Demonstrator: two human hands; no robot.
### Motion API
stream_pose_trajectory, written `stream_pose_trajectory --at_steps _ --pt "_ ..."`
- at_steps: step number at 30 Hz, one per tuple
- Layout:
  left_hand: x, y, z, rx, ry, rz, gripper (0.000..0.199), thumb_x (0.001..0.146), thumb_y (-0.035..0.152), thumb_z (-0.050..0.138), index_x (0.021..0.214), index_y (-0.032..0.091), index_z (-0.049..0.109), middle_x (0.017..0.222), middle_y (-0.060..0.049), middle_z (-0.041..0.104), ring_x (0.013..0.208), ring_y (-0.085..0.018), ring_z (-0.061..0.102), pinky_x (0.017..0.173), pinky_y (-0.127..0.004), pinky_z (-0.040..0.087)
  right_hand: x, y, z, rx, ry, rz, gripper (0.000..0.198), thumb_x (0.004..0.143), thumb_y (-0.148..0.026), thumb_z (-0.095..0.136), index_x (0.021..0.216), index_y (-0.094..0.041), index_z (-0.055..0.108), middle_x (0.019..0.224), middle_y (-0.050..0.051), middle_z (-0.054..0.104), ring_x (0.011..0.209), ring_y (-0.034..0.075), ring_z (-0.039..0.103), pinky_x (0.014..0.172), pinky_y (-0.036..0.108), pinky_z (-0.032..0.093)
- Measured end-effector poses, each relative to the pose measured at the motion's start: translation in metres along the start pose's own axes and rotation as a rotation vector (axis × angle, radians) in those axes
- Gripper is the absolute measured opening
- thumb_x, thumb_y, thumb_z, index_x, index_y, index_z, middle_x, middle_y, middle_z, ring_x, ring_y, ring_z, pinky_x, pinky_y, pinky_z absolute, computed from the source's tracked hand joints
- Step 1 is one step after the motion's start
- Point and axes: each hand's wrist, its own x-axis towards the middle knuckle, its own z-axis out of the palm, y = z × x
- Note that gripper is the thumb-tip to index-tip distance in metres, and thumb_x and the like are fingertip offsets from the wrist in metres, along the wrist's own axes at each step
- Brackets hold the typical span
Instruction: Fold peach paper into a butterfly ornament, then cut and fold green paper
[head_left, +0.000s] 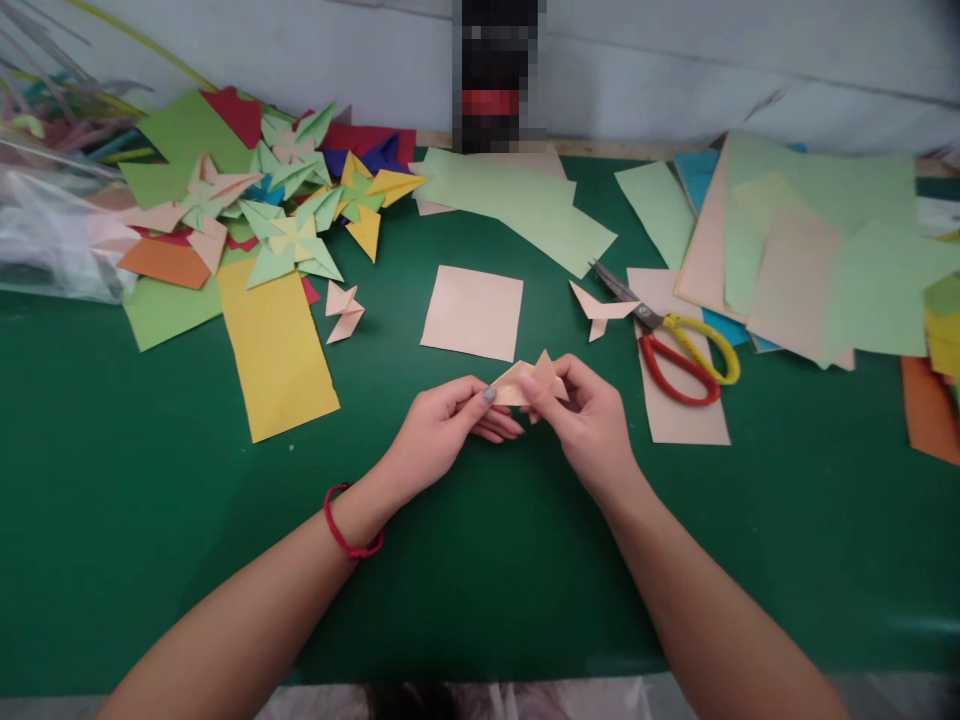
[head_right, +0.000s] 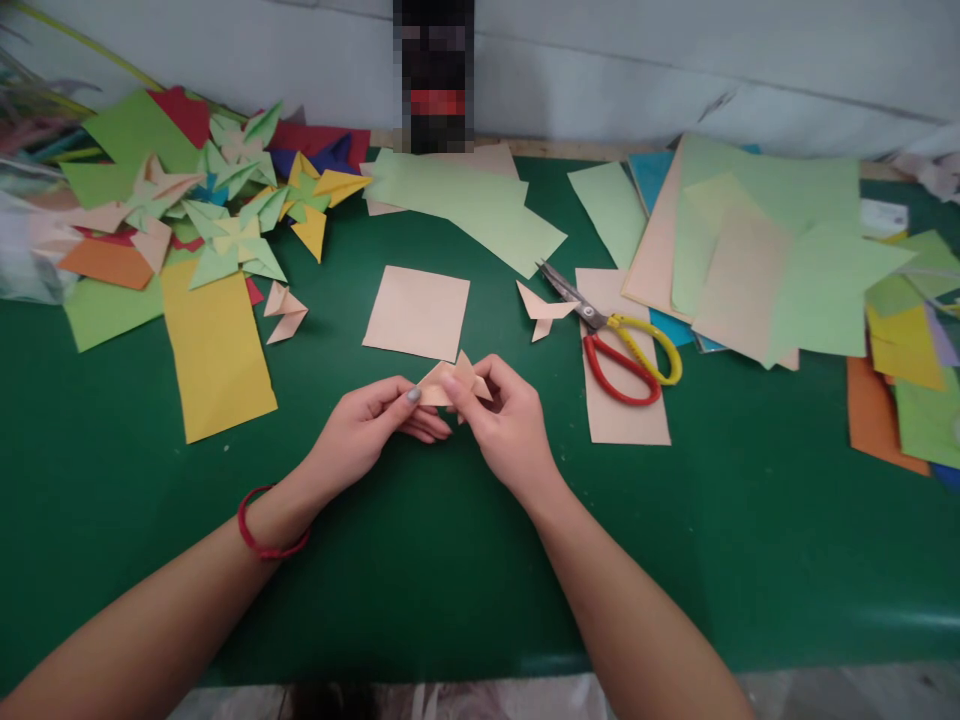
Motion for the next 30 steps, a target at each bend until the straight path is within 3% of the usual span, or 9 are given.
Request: stream_pose_trajectory --at_steps 6,10,14,19,25,30 --pt "0.0005 -0.0029 -0.0016 -0.046 -0.043 0.018 0.028 0.092 0.036 0.044 0.102 0.014 0.058 0.089 -0.009 0.072 0.083 -0.019 0.07 0.074 -0.03 0.056 0.0022 0.0 0.0001 0.078 0.001 0.071 0.025 0.078 -0.039 0.064 0.068 -0.02 0.052 0.059 -0.004 0.055 0.055 0.01 0.052 0.054 0.025 0.043" --pt "0.0004 -0.004 -0.0028 -0.052 -0.048 0.043 0.033 0.091 0.034 0.047 0.118 0.015 0.053 0.088 -0.008 0.072 0.084 -0.019 0.07 0.072 -0.029 0.056 0.0021 -0.001 0.0017 0.072 0.018 0.06 0.025 0.077 -0.037 0.066 0.066 -0.02 0.051 0.057 -0.004 0.053 0.054 0.009 0.05 0.054 0.024 0.042" --pt "0.0002 -0.0025 -0.0031 -0.066 -0.054 0.039 0.035 0.091 0.032 0.047 0.122 0.016 0.051 0.09 -0.008 0.071 0.085 -0.019 0.069 0.072 -0.028 0.056 0.0021 -0.0017 0.0012 0.055 0.021 0.042 0.024 0.077 -0.036 0.066 0.066 -0.019 0.051 0.057 -0.004 0.053 0.054 0.009 0.05 0.053 0.024 0.041" --pt "-0.0006 -0.0004 -0.0019 -0.033 -0.059 0.014 0.023 0.09 0.034 0.048 0.101 0.016 0.057 0.089 -0.008 0.071 0.087 -0.019 0.069 0.075 -0.029 0.055 0.0002 -0.0019 0.0014 0.099 0.014 0.045 0.027 0.077 -0.037 0.065 0.064 -0.02 0.049 0.053 -0.006 0.05 0.05 0.008 0.049 0.049 0.023 0.04" --pt "-0.0029 0.0026 -0.0015 0.238 0.035 0.027 0.02 0.084 0.035 0.057 0.082 0.016 0.061 0.08 -0.003 0.07 0.075 -0.015 0.067 0.071 -0.027 0.053 -0.0052 -0.0022 0.0058 0.149 -0.094 0.052 0.029 0.078 -0.038 0.065 0.065 -0.02 0.047 0.051 -0.006 0.052 0.048 0.008 0.049 0.048 0.023 0.04" --pt "-0.0029 0.0057 -0.0027 0.146 -0.002 0.004 0.014 0.081 0.03 0.062 0.081 0.016 0.061 0.074 -0.002 0.071 0.07 -0.014 0.067 0.069 -0.026 0.054 -0.0035 -0.0033 -0.0003 0.059 -0.136 0.024 0.03 0.082 -0.038 0.059 0.063 -0.019 0.047 0.049 -0.006 0.049 0.046 0.007 0.046 0.047 0.023 0.035"
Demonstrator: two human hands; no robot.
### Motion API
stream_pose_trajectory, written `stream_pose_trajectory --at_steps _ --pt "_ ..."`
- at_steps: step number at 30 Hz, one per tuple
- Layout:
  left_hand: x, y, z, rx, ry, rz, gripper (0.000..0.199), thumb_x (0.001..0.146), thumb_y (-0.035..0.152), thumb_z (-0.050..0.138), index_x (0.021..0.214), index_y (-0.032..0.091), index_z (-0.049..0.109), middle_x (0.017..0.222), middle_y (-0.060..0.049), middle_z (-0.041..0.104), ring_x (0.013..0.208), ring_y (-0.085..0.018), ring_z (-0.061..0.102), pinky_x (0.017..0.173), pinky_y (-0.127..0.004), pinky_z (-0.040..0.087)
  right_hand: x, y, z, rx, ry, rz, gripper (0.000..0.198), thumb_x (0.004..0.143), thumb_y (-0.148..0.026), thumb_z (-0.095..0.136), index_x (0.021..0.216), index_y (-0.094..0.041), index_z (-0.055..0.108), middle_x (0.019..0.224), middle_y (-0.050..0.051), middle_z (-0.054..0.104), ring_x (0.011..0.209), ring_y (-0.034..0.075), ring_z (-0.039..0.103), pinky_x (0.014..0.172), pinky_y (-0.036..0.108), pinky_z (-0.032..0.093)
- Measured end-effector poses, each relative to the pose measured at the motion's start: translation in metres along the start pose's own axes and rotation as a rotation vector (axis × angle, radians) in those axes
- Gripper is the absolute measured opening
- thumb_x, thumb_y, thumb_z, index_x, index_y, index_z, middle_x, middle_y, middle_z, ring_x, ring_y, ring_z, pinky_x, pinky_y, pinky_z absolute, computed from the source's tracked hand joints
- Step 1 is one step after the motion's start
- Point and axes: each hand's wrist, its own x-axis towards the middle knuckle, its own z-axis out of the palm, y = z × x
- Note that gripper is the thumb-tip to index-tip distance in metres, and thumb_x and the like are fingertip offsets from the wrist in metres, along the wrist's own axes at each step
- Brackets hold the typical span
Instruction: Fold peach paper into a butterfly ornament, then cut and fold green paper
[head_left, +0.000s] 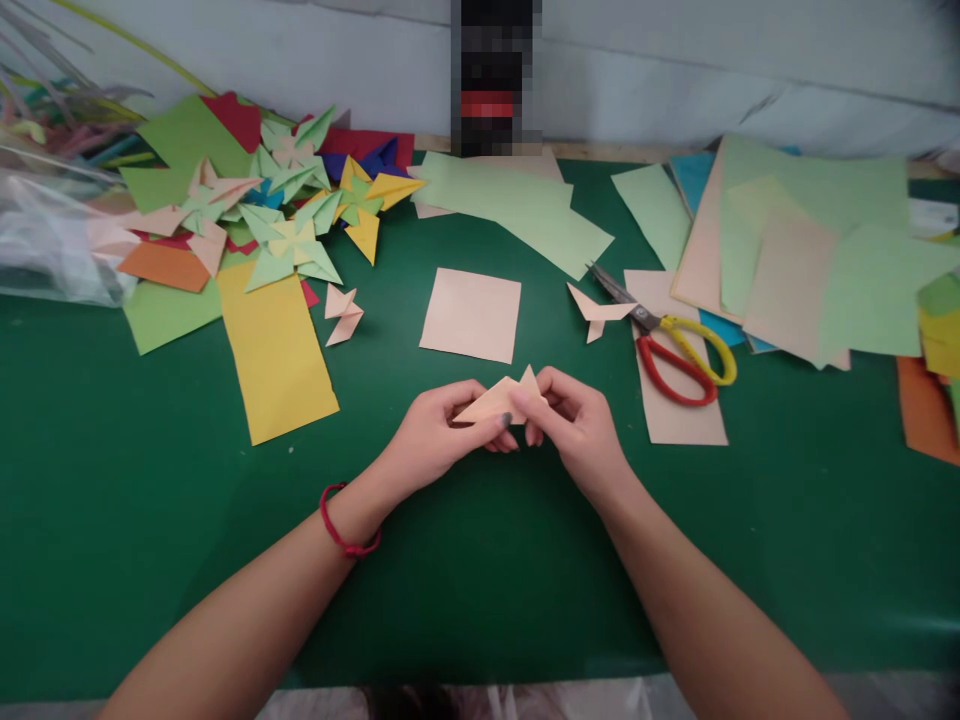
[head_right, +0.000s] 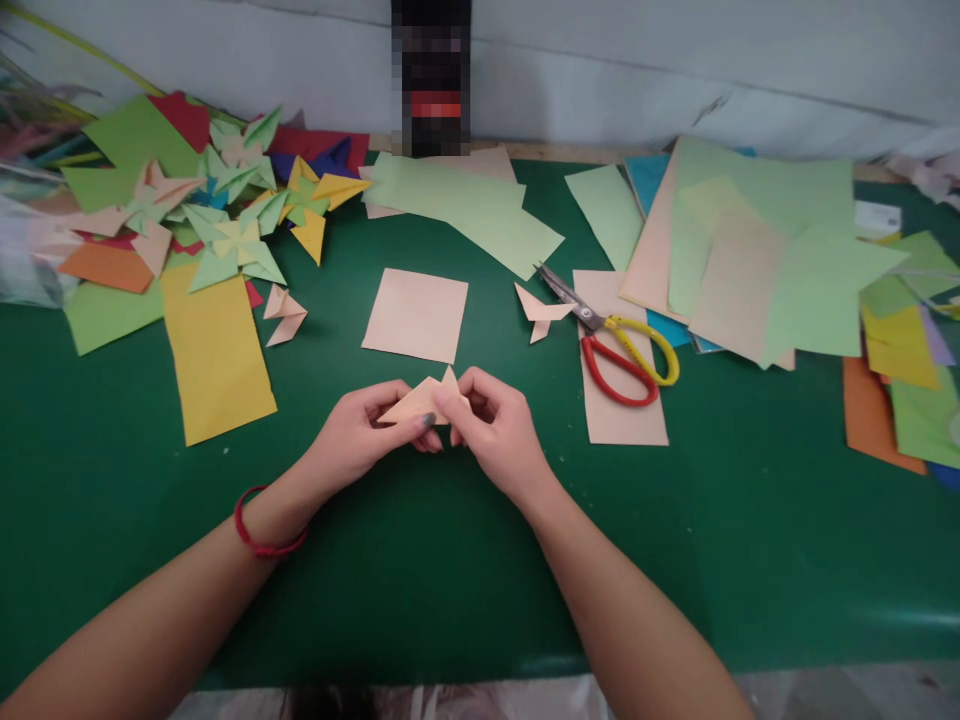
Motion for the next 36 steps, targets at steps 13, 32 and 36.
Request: stream_pose_trajectory --at_steps 13,32,36 --pt "0.0027 -0.0076 0.0037 -0.036 0.144 0.13 0.026 0.088 0.04 0.052 0.079 0.017 0.059 0.067 0.001 0.061 0.06 -0.01 0.059 0.06 -0.022 0.048 0.0012 0.0002 0.0027 0.012 -0.159 -0.025 0.026 0.085 -0.038 0.056 0.067 -0.019 0.052 0.057 -0.003 0.057 0.053 0.01 0.054 0.054 0.024 0.042" --pt "0.002 -0.0043 0.0002 -0.008 0.094 0.099 0.027 0.087 0.035 0.054 0.068 0.016 0.055 0.055 0.004 0.053 0.048 -0.006 0.049 0.048 -0.019 0.042 0.0023 -0.0015 0.0014 0.167 -0.253 0.054 0.021 0.086 -0.034 0.057 0.072 -0.018 0.052 0.064 0.0 0.064 0.055 0.01 0.06 0.055 0.024 0.048" --pt "0.0029 -0.0066 0.0018 -0.043 0.15 0.152 0.019 0.085 0.033 0.058 0.077 0.016 0.06 0.063 0.002 0.058 0.054 -0.008 0.055 0.052 -0.019 0.047 0.0026 -0.0019 -0.0016 0.185 -0.265 0.085 0.022 0.085 -0.033 0.058 0.071 -0.017 0.052 0.06 0.0 0.064 0.051 0.009 0.058 0.051 0.023 0.047"
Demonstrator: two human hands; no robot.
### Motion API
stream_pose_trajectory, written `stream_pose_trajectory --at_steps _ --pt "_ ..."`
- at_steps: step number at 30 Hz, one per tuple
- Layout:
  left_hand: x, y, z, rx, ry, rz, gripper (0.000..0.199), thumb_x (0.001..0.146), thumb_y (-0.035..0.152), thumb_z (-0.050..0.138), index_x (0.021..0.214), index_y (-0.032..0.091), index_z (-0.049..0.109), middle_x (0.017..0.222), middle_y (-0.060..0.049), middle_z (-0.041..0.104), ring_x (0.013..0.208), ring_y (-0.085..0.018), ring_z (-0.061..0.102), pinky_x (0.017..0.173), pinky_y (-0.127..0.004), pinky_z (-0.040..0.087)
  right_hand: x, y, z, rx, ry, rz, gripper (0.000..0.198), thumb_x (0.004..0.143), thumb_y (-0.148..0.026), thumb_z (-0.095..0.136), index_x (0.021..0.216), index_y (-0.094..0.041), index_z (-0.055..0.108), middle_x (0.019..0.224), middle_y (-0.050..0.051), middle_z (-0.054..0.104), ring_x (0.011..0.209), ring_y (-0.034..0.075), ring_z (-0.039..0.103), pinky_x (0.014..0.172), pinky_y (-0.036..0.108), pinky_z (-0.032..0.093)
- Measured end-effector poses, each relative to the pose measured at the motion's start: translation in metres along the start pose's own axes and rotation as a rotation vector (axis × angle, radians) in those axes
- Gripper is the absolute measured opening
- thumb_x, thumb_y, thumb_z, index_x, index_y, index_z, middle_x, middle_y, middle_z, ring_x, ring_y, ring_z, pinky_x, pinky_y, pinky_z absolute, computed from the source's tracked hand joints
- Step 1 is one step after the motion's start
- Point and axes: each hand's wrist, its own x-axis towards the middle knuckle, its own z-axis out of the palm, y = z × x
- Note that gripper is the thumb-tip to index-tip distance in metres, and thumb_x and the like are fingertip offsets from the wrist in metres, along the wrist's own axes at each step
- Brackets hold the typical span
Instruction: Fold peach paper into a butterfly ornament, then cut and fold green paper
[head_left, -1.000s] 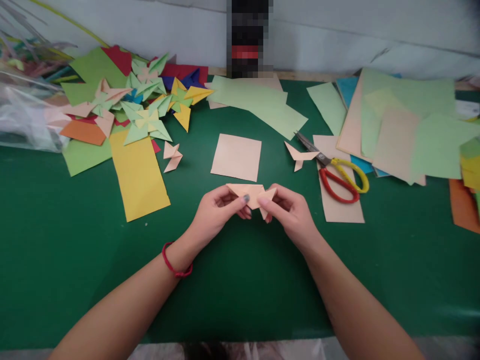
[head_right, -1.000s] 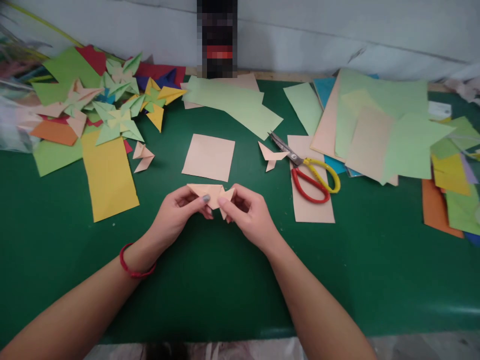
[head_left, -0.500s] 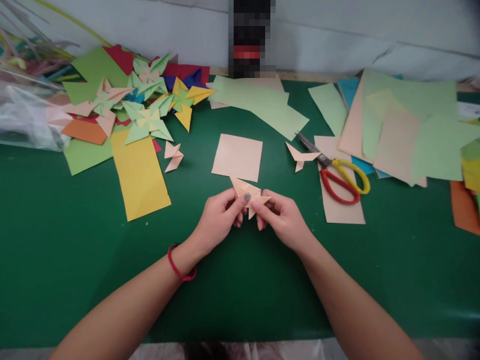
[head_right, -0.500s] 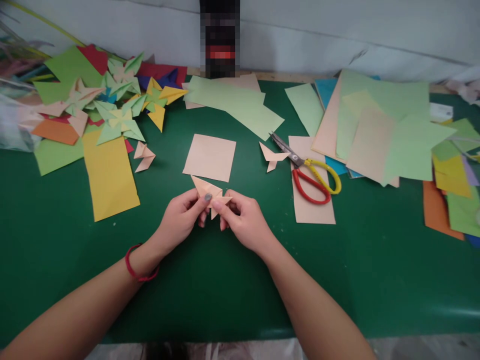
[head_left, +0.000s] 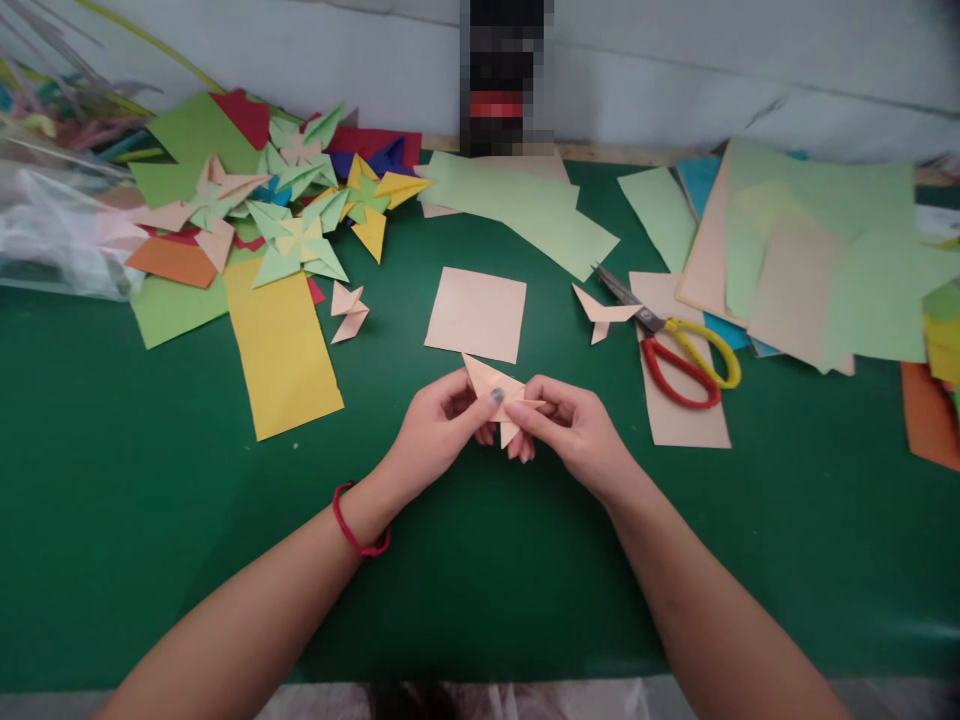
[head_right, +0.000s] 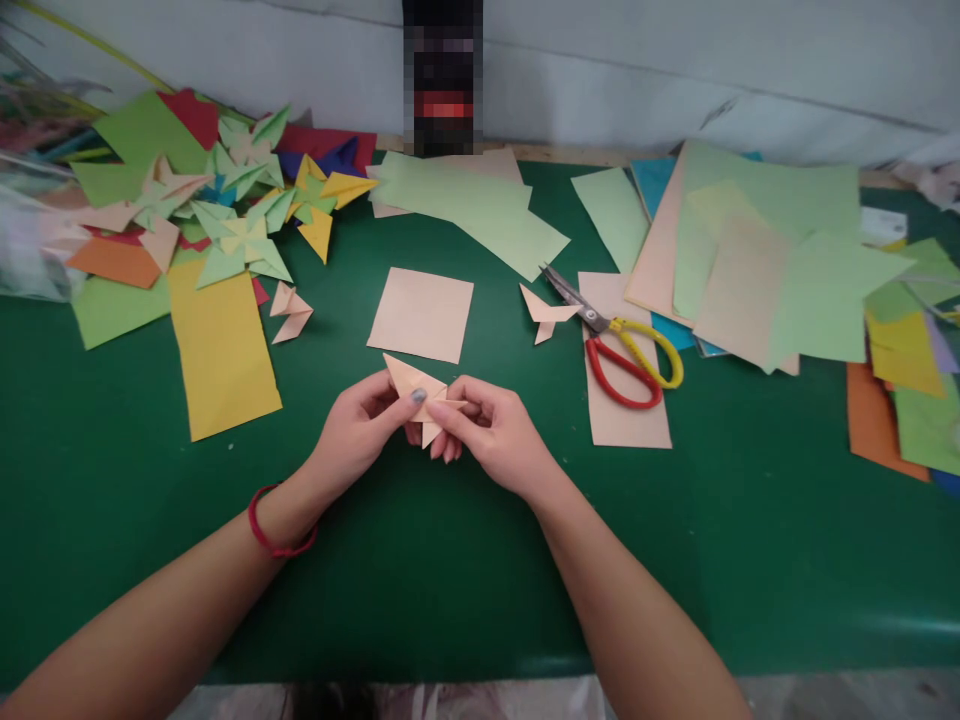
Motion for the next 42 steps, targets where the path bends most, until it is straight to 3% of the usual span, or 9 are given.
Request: stream_pose_trajectory --at_steps 8,13,19,24,27,32,36,39,42 --pt "0.005 -0.001 -0.001 -0.13 0.219 0.041 0.02 0.083 0.033 0.061 0.072 0.017 0.059 0.064 0.002 0.06 0.058 -0.008 0.059 0.056 -0.019 0.052 -0.001 0.001 -0.003 -0.093 0.011 0.024 0.024 0.084 -0.034 0.059 0.068 -0.018 0.05 0.055 -0.001 0.062 0.047 0.008 0.055 0.048 0.021 0.043" --pt "0.009 -0.004 -0.005 -0.19 0.265 0.092 0.02 0.085 0.032 0.059 0.07 0.018 0.058 0.06 0.002 0.06 0.053 -0.008 0.058 0.054 -0.02 0.051 -0.001 0.0 -0.003 -0.117 0.012 0.026 0.025 0.083 -0.035 0.059 0.068 -0.018 0.05 0.054 -0.002 0.061 0.047 0.008 0.055 0.048 0.021 0.042" --pt "0.006 0.0 -0.005 -0.051 0.336 0.183 0.02 0.085 0.03 0.059 0.07 0.017 0.06 0.056 0.002 0.06 0.05 -0.008 0.059 0.052 -0.02 0.05 0.0 0.0 -0.005 -0.209 0.114 -0.048 0.017 0.081 -0.032 0.062 0.073 -0.018 0.06 0.046 -0.006 0.054 0.037 0.004 0.044 0.04 0.019 0.033" --pt "0.001 0.003 -0.006 0.057 0.419 0.317 0.013 0.083 0.027 0.062 0.075 0.019 0.068 0.059 0.003 0.058 0.053 -0.008 0.056 0.052 -0.02 0.048 0.002 0.002 -0.007 -0.17 0.187 -0.074 0.015 0.082 -0.031 0.061 0.09 -0.021 0.068 0.064 -0.001 0.068 0.035 0.004 0.042 0.037 0.02 0.034" --pt "-0.002 0.004 -0.006 0.059 0.381 0.341 0.009 0.082 0.024 0.064 0.079 0.02 0.072 0.058 0.003 0.059 0.053 -0.007 0.055 0.053 -0.019 0.048 0.002 0.0 -0.01 -0.17 0.226 -0.103 0.016 0.082 -0.025 0.06 0.095 -0.022 0.068 0.077 0.0 0.07 0.039 0.004 0.046 0.04 0.021 0.037" --pt "-0.003 0.004 -0.004 -0.062 0.212 0.24 0.009 0.082 0.025 0.063 0.083 0.02 0.07 0.078 -0.001 0.071 0.071 -0.014 0.068 0.067 -0.025 0.057 0.0 0.0 -0.015 -0.071 0.238 -0.153 0.027 0.082 -0.012 0.052 0.103 -0.024 0.065 0.072 -0.003 0.065 0.044 0.007 0.055 0.046 0.023 0.043" --pt "-0.001 0.002 -0.004 -0.089 0.183 0.186 0.008 0.082 0.026 0.063 0.082 0.019 0.067 0.079 0.0 0.07 0.073 -0.013 0.069 0.072 -0.024 0.058 0.001 0.001 -0.015 0.028 0.22 -0.18 0.024 0.088 -0.023 0.046 0.102 -0.022 0.065 0.072 0.0 0.063 0.05 0.012 0.061 0.043 0.025 0.044" --pt "-0.001 0.001 -0.003 -0.1 0.144 0.126 0.008 0.08 0.026 0.066 0.082 0.018 0.063 0.079 0.0 0.069 0.072 -0.013 0.069 0.071 -0.024 0.058 0.002 0.002 -0.011 -0.019 0.27 -0.197 0.018 0.086 -0.029 0.054 0.098 -0.021 0.066 0.084 0.003 0.066 0.061 0.013 0.065 0.045 0.024 0.047" --pt "-0.001 -0.002 0.0 -0.12 0.084 0.07 0.017 0.078 0.025 0.067 0.091 0.019 0.058 0.077 0.0 0.07 0.071 -0.015 0.07 0.072 -0.027 0.058 0.003 0.003 -0.008 -0.102 0.289 -0.2 0.016 0.081 -0.026 0.062 0.096 -0.022 0.066 0.082 0.002 0.068 0.067 0.013 0.065 0.05 0.023 0.05"
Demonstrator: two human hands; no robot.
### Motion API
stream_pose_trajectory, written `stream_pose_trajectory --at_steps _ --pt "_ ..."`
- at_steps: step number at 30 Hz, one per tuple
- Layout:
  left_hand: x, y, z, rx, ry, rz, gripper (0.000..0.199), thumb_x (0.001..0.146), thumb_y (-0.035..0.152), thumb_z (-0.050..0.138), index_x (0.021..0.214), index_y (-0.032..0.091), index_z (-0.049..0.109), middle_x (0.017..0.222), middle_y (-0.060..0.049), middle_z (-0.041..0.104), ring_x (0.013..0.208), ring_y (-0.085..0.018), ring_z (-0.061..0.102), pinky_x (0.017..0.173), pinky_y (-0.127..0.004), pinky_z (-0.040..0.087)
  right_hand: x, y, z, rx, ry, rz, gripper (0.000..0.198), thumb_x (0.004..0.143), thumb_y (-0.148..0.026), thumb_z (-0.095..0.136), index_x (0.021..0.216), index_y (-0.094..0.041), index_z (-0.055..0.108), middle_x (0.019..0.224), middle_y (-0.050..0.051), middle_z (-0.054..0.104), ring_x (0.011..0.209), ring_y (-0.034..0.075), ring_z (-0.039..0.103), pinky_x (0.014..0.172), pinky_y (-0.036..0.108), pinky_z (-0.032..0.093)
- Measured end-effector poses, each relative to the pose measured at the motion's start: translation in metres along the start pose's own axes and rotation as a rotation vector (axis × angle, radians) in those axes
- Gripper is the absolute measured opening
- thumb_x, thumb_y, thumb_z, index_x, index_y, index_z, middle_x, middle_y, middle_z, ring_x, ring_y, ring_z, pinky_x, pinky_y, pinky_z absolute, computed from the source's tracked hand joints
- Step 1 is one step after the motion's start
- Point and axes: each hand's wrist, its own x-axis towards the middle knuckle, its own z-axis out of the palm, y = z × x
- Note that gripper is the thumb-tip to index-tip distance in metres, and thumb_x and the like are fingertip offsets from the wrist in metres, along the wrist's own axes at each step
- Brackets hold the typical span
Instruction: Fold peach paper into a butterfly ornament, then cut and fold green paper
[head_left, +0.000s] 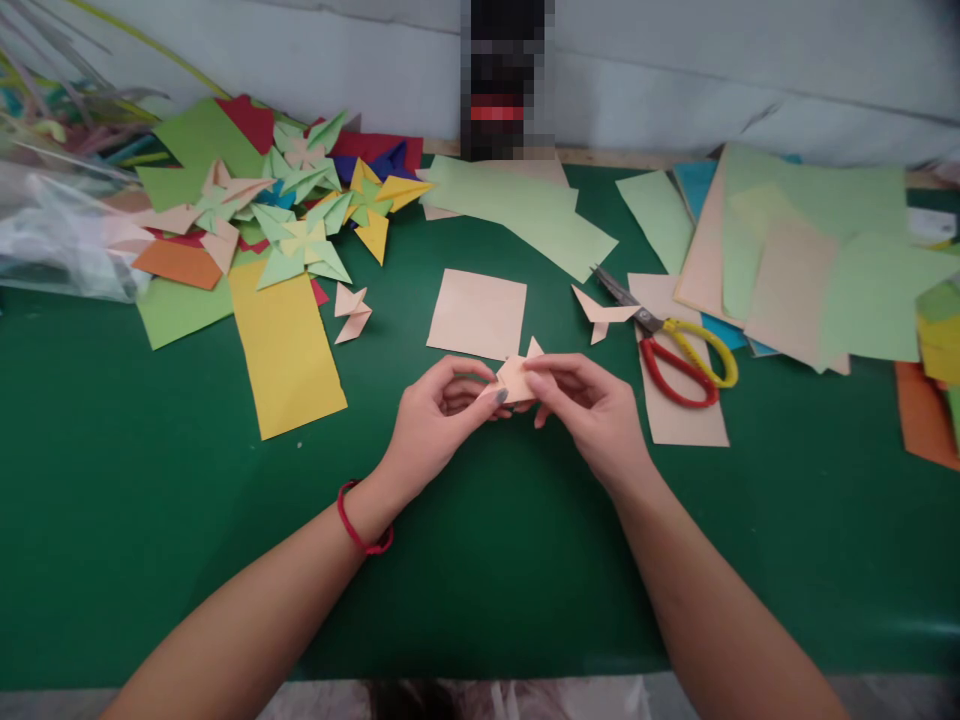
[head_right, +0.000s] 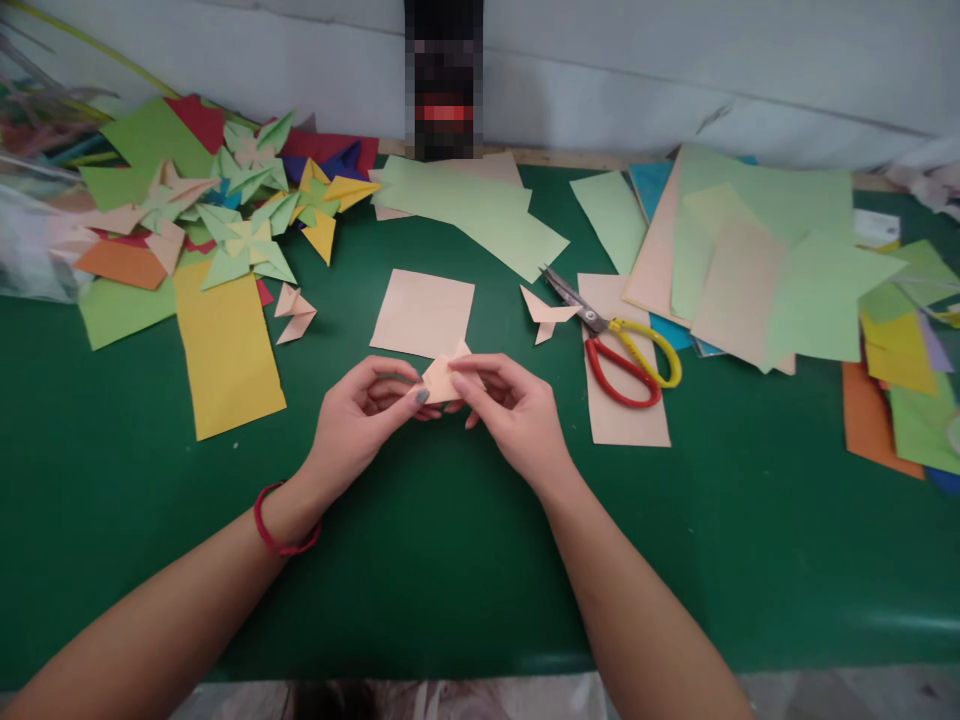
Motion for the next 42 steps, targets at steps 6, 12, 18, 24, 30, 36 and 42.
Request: stream_pose_trajectory --at_steps 6,12,18,24,30,36,42 --pt "0.001 -0.003 0.0 0.042 0.002 -0.067 0.031 0.079 0.028 0.066 0.105 0.018 0.053 0.076 -0.002 0.072 0.073 -0.017 0.07 0.073 -0.029 0.058 -0.002 0.0 0.003 -0.077 -0.013 -0.021 0.016 0.081 -0.026 0.062 0.097 -0.023 0.066 0.08 0.0 0.069 0.067 0.013 0.064 0.055 0.026 0.05" --pt "0.001 -0.001 -0.001 0.147 -0.056 -0.066 0.017 0.081 0.033 0.063 0.081 0.016 0.066 0.076 -0.005 0.071 0.07 -0.016 0.069 0.069 -0.028 0.058 -0.002 -0.005 0.004 -0.119 0.01 -0.015 0.042 0.081 -0.03 0.062 0.122 -0.027 0.053 0.081 0.0 0.066 0.067 0.014 0.06 0.053 0.027 0.05" --pt "0.001 0.001 0.0 0.202 -0.015 -0.063 0.017 0.082 0.033 0.062 0.078 0.017 0.065 0.069 -0.002 0.068 0.063 -0.013 0.066 0.063 -0.024 0.054 0.001 -0.003 -0.002 -0.207 0.018 0.015 0.016 0.077 -0.034 0.066 0.081 -0.019 0.061 0.076 0.001 0.063 0.065 0.012 0.058 0.055 0.024 0.049" --pt "-0.001 0.001 -0.001 0.494 0.068 0.033 0.023 0.083 0.034 0.059 0.066 0.018 0.058 0.056 0.002 0.06 0.052 -0.01 0.056 0.053 -0.021 0.042 0.001 -0.003 -0.003 -0.2 -0.002 0.042 0.019 0.077 -0.035 0.066 0.079 -0.018 0.059 0.07 0.0 0.061 0.06 0.01 0.056 0.059 0.025 0.048" --pt "0.0 0.0 -0.002 0.612 0.107 0.107 0.035 0.081 0.038 0.061 0.055 0.019 0.049 0.048 0.005 0.051 0.046 -0.008 0.042 0.048 -0.022 0.032 0.002 -0.002 -0.005 -0.221 -0.005 0.062 0.02 0.078 -0.038 0.065 0.076 -0.018 0.06 0.067 0.0 0.06 0.06 0.011 0.055 0.059 0.026 0.045" --pt "-0.001 -0.001 -0.003 0.615 0.108 0.147 0.042 0.082 0.039 0.061 0.05 0.018 0.044 0.044 0.006 0.043 0.044 -0.008 0.036 0.047 -0.023 0.029 0.003 -0.003 -0.007 -0.228 0.006 0.086 0.022 0.077 -0.039 0.065 0.076 -0.018 0.059 0.064 -0.001 0.058 0.055 0.01 0.051 0.052 0.024 0.04" --pt "-0.001 0.0 -0.004 0.62 0.125 0.176 0.043 0.083 0.039 0.059 0.048 0.018 0.044 0.041 0.006 0.041 0.041 -0.008 0.035 0.045 -0.023 0.028 0.004 -0.003 -0.009 -0.207 0.045 0.099 0.021 0.077 -0.038 0.066 0.074 -0.018 0.059 0.062 -0.001 0.057 0.055 0.009 0.049 0.051 0.023 0.039"
